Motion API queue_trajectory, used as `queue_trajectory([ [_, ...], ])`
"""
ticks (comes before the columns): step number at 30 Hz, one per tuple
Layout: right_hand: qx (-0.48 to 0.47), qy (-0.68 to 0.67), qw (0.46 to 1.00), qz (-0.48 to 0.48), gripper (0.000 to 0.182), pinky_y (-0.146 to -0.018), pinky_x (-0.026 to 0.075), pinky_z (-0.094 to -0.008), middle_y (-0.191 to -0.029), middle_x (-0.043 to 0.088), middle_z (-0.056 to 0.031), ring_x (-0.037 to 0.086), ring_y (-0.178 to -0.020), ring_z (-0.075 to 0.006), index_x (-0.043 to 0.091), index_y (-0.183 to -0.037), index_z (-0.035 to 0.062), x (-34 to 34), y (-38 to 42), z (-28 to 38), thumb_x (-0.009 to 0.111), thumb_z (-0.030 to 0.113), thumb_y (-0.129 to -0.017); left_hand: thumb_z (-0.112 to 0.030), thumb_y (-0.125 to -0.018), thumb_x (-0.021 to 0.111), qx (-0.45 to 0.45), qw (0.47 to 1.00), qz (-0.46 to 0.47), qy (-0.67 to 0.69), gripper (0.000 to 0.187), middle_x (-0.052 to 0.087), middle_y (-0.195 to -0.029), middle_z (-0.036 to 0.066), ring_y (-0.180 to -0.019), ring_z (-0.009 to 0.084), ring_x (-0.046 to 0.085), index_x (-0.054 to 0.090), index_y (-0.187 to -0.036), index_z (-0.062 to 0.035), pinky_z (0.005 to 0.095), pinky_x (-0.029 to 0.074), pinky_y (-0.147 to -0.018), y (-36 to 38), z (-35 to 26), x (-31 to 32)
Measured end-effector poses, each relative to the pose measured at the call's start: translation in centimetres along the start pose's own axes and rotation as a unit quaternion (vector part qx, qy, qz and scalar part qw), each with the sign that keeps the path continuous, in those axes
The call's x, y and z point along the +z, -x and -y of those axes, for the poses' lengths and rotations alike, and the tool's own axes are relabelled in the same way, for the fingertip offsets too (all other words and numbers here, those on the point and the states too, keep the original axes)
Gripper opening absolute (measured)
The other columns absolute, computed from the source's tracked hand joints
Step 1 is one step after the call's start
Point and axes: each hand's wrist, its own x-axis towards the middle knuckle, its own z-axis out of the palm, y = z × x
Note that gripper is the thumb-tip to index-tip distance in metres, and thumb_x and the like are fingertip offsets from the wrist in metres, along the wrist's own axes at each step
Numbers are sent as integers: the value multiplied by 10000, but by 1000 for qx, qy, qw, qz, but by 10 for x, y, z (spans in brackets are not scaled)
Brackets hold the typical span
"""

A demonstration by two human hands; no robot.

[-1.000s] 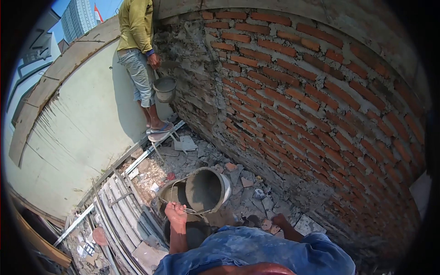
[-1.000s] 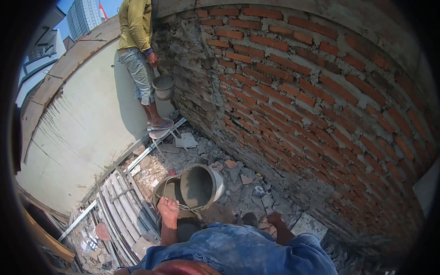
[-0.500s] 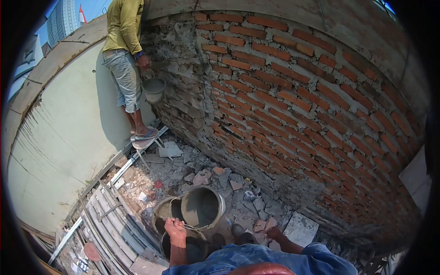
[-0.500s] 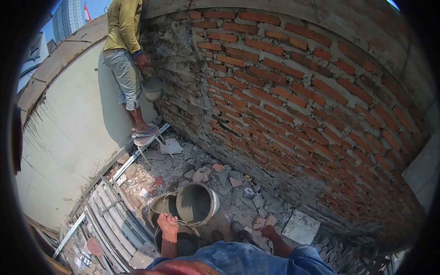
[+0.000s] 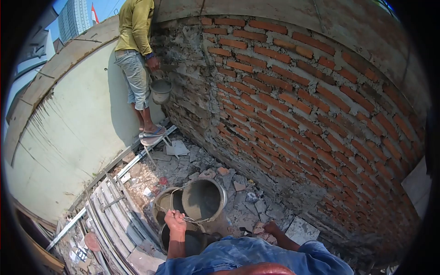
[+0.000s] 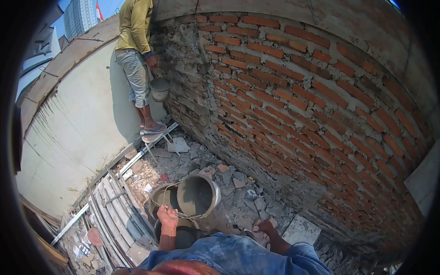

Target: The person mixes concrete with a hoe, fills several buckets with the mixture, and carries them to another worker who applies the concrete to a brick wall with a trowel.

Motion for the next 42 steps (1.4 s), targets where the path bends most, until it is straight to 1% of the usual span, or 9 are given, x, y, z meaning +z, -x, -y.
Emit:
queue_trajectory([
  [1,205,-185,958,74,196,-568,478,-317,-715,609,-128,615,-727,-233,630,-902,67,-11,-4,3,568,150,-735,-247,-868,363,7,1000,9,-9,231,313,-512,-16,-466,119,285,414,-681,-122,286,298,-541,3,2,4],
  [5,394,-393,831,-20,209,-475,451,-273,-683,611,-113,593,-559,-174,631,-880,19,16,-37,-42,553,179,-770,-235,-864,353,-3,999,43,-20,227,321,-511,-14,-476,141,314,416,-678,-121,307,320,-591,9,20,20],
  [10,230,-547,799,-94,272,-512,432,-251,-691,571,-42,517,-535,-103,601,-984,18,-226,-68,66,526,216,-813,-227,-861,357,-27,996,52,-67,229,336,-525,-4,-483,156,329,418,-672,-115,307,325,-593,12,56,28],
  [18,-38,-402,903,-146,531,-816,388,-341,-878,538,-92,492,-827,-227,491,-1088,-33,-231,-115,132,358,446,-901,-207,-884,411,-141,955,134,-223,214,423,-636,15,-555,134,397,473,-732,-69,283,342,-537,53,124,76],
  [21,-74,-653,754,-6,452,-738,397,-306,-803,513,-56,493,-765,-166,479,-849,38,-212,-117,122,312,453,-916,-203,-888,377,-190,913,200,-300,210,503,-703,40,-618,164,457,511,-817,-58,303,374,-599,69,147,90],
  [24,83,-645,759,35,491,-618,384,-294,-717,522,-37,462,-630,-145,512,-795,42,-214,-97,110,333,487,-897,-195,-889,348,-243,881,246,-323,234,554,-772,61,-701,185,515,528,-871,-47,320,407,-677,77,172,98],
  [25,121,-756,643,19,431,-642,411,-269,-790,561,-19,509,-674,-118,551,-870,62,-214,-91,114,381,457,-896,-196,-892,328,-278,868,254,-325,262,575,-807,71,-742,192,539,538,-906,-39,326,420,-713,77,179,101],
  [29,150,-800,576,-81,383,-752,442,-256,-930,593,-35,571,-833,-124,537,-1075,56,-221,-70,99,448,379,-890,-124,-867,361,-314,826,331,-331,232,587,-914,110,-877,215,565,521,-980,-1,342,425,-812,74,203,116],
  [42,101,-904,393,-138,288,-716,446,-362,-993,596,-77,569,-826,-190,498,-888,140,-220,-9,23,477,426,-862,-150,-849,361,-456,630,312,-545,296,571,-1069,104,-916,208,559,518,-1083,-57,419,418,-836,121,230,202],
])
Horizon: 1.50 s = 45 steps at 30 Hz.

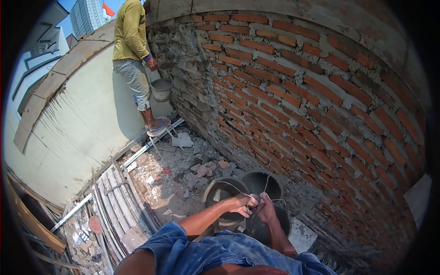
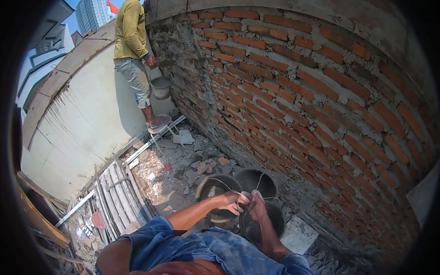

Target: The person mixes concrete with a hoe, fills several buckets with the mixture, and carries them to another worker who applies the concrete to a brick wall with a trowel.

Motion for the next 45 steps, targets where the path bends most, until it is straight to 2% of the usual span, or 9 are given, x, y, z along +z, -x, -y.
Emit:
queue_trajectory([
  [4,-27,6,998,-52,254,-641,457,-345,-816,625,-69,583,-695,-186,501,-801,161,-13,6,13,481,406,-866,-189,-858,318,35,980,11,-197,373,631,-905,165,-825,249,585,505,-1106,18,351,441,-801,-11,-9,-20],
  [5,-45,-9,996,-77,261,-607,454,-332,-799,624,-65,574,-649,-178,495,-776,166,-23,8,19,492,413,-859,-176,-844,350,23,983,-21,-183,320,597,-665,110,-750,230,592,529,-1009,31,310,450,-768,2,-17,-15],
  [11,-95,-27,980,-171,297,-433,345,-255,-591,523,-6,419,-418,-99,445,-660,205,-51,29,38,504,422,-854,-153,-808,428,110,974,-176,94,116,377,-515,-18,-535,153,485,502,-773,-71,344,457,-634,-12,-20,-71],
  [21,-40,-101,988,-110,292,-471,389,-255,-659,561,-41,473,-487,-139,460,-744,134,-36,33,43,521,399,-849,-191,-801,445,187,969,-135,-90,146,412,-569,-10,-508,106,400,489,-715,-82,276,413,-529,-42,-31,-2],
  [23,-23,-91,986,-136,291,-482,396,-259,-679,563,-43,480,-501,-148,469,-754,129,-19,31,39,520,398,-851,-219,-790,468,295,814,-146,-479,244,589,-717,153,-654,279,575,562,-768,5,370,468,-646,-51,-24,11],
  [24,-6,-85,983,-164,291,-492,403,-262,-699,566,-44,486,-514,-157,477,-765,123,-15,30,38,518,397,-852,-219,-790,468,298,814,-149,-477,244,589,-717,153,-654,279,575,562,-768,5,370,468,-646,-57,-20,17],
  [29,30,-45,996,-75,428,-743,462,-307,-988,598,-99,577,-883,-171,534,-903,73,-34,14,19,413,482,-870,-209,-771,481,144,795,-190,-557,322,580,-1006,233,-991,327,556,605,-976,6,403,442,-824,-68,-17,50],
  [33,50,-123,991,-29,437,-836,449,-402,-993,592,-140,571,-908,-269,543,-878,34,-13,12,16,416,452,-877,-160,-740,490,83,791,-147,-588,347,581,-1037,211,-998,338,552,591,-1022,16,421,431,-835,-64,-11,76],
  [45,94,-134,985,-62,292,-735,490,-378,-893,611,-138,590,-777,-242,497,-724,95,-37,-1,2,448,329,-892,-177,-761,468,27,717,-123,-686,313,591,-1018,199,-981,297,570,607,-987,-11,431,437,-802,-56,2,81],
])
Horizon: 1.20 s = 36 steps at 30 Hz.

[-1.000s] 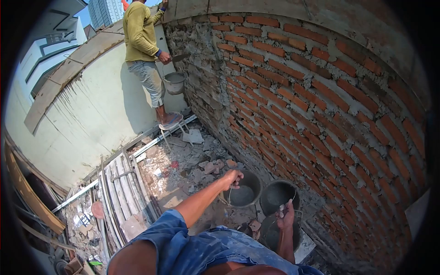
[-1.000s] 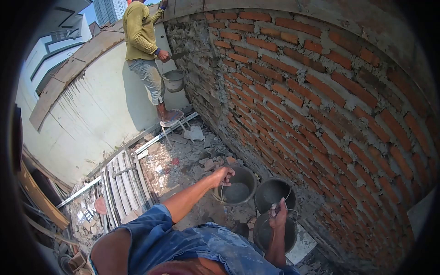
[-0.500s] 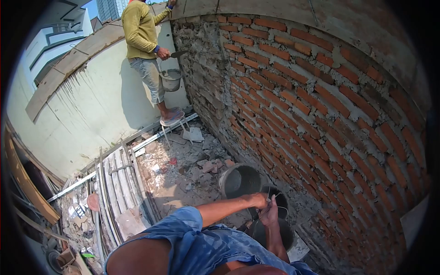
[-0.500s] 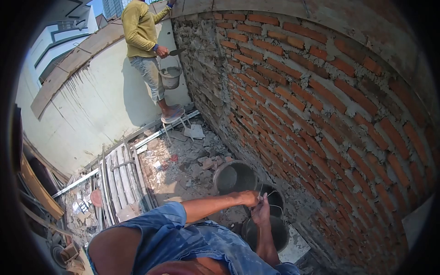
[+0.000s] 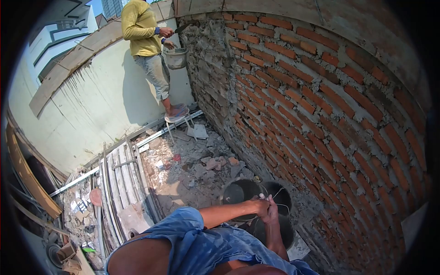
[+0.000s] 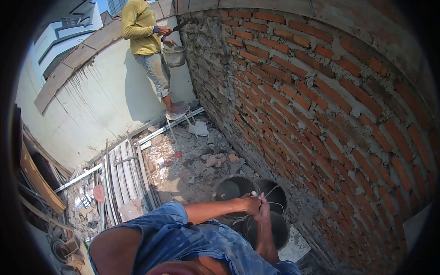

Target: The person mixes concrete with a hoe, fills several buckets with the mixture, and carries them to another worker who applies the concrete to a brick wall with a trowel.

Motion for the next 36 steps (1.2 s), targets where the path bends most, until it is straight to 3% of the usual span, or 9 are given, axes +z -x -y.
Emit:
queue_trajectory([
  [3,-59,15,998,8,305,-665,487,-337,-795,617,-91,587,-679,-211,467,-684,122,-39,-14,7,439,340,-895,-201,-774,467,48,985,-162,44,339,601,-1006,168,-939,275,585,573,-1034,-10,401,449,-766,9,16,10],
  [6,-72,63,990,-100,315,-555,436,-307,-644,562,-30,528,-542,-176,433,-652,141,-49,0,16,439,340,-895,-233,-791,466,141,962,-10,232,365,610,-994,120,-877,226,591,540,-1076,-18,365,455,-728,14,61,12],
  [12,-120,65,973,-185,338,-486,345,-322,-536,436,22,391,-448,-144,389,-603,169,-108,16,15,456,355,-878,-204,-838,447,-69,895,-46,438,307,621,-908,97,-758,184,586,531,-1081,-36,294,471,-650,63,177,85],
  [18,-118,81,935,-324,311,-426,306,-314,-521,392,32,367,-429,-137,389,-648,172,-161,18,-1,464,389,-858,-219,-843,480,-105,746,-146,641,317,621,-878,114,-745,202,608,529,-1061,6,311,483,-643,109,280,197],
  [22,-124,99,892,-424,291,-421,309,-330,-531,384,23,353,-429,-139,390,-689,161,-177,27,-21,446,390,-860,-255,-834,506,-170,737,-130,641,337,620,-870,117,-758,218,613,535,-1038,12,306,488,-634,143,278,199],
  [24,-141,78,888,-430,288,-402,311,-318,-526,383,15,359,-417,-137,398,-688,152,-193,37,-31,462,376,-858,-302,-834,503,-139,881,-50,449,399,609,-935,147,-828,218,612,522,-1063,25,337,504,-687,136,291,205],
  [25,-153,55,886,-435,286,-384,312,-307,-521,382,8,365,-406,-135,406,-687,142,-197,41,-36,477,362,-856,-302,-834,503,-136,881,-53,450,399,609,-935,147,-828,218,612,522,-1063,25,337,504,-687,130,295,210],
  [27,-152,30,882,-446,285,-389,312,-312,-521,379,7,361,-408,-135,395,-681,147,-194,52,-41,465,358,-860,-348,-817,535,-126,753,-128,633,395,621,-847,112,-754,211,621,550,-999,2,314,493,-619,110,306,229],
  [36,-160,-34,872,-462,276,-405,324,-281,-534,376,13,376,-449,-123,370,-705,157,-202,79,-65,468,361,-863,-236,-816,545,-25,770,-116,627,287,597,-883,99,-815,186,607,556,-967,8,290,497,-627,87,318,215],
])
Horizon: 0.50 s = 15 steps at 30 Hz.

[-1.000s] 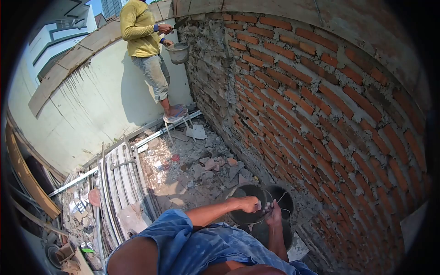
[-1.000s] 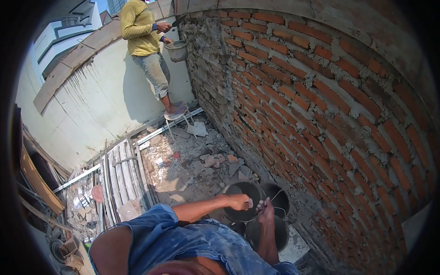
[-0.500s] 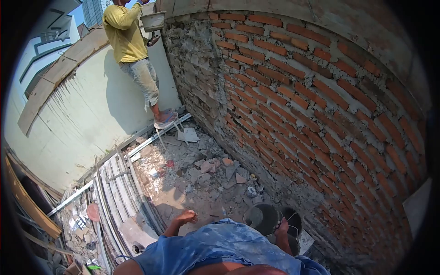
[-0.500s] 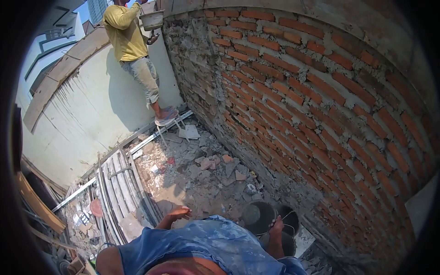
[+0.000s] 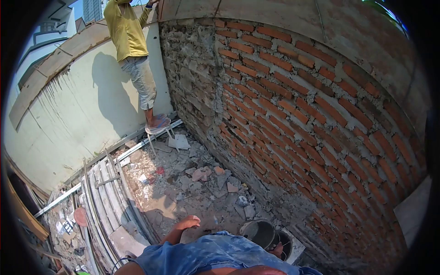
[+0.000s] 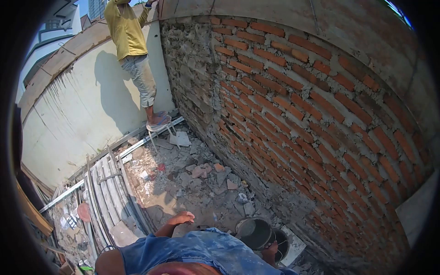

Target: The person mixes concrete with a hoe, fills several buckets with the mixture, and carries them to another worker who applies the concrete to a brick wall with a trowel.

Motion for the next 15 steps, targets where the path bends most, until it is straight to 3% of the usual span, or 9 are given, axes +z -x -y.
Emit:
queue_trajectory([
  [10,-26,24,999,-1,253,-425,339,-286,-562,403,1,363,-448,-126,416,-761,133,-5,-9,-9,471,350,-878,-215,-840,544,-58,998,14,13,286,591,-881,104,-808,208,619,542,-995,26,311,516,-613,-7,5,1],
  [15,-25,40,999,6,265,-426,343,-301,-553,401,-1,360,-445,-127,418,-743,126,4,-2,-7,472,348,-876,-226,-809,542,-29,999,0,36,255,594,-806,78,-739,178,609,568,-932,-4,279,493,-567,-6,11,0],
])
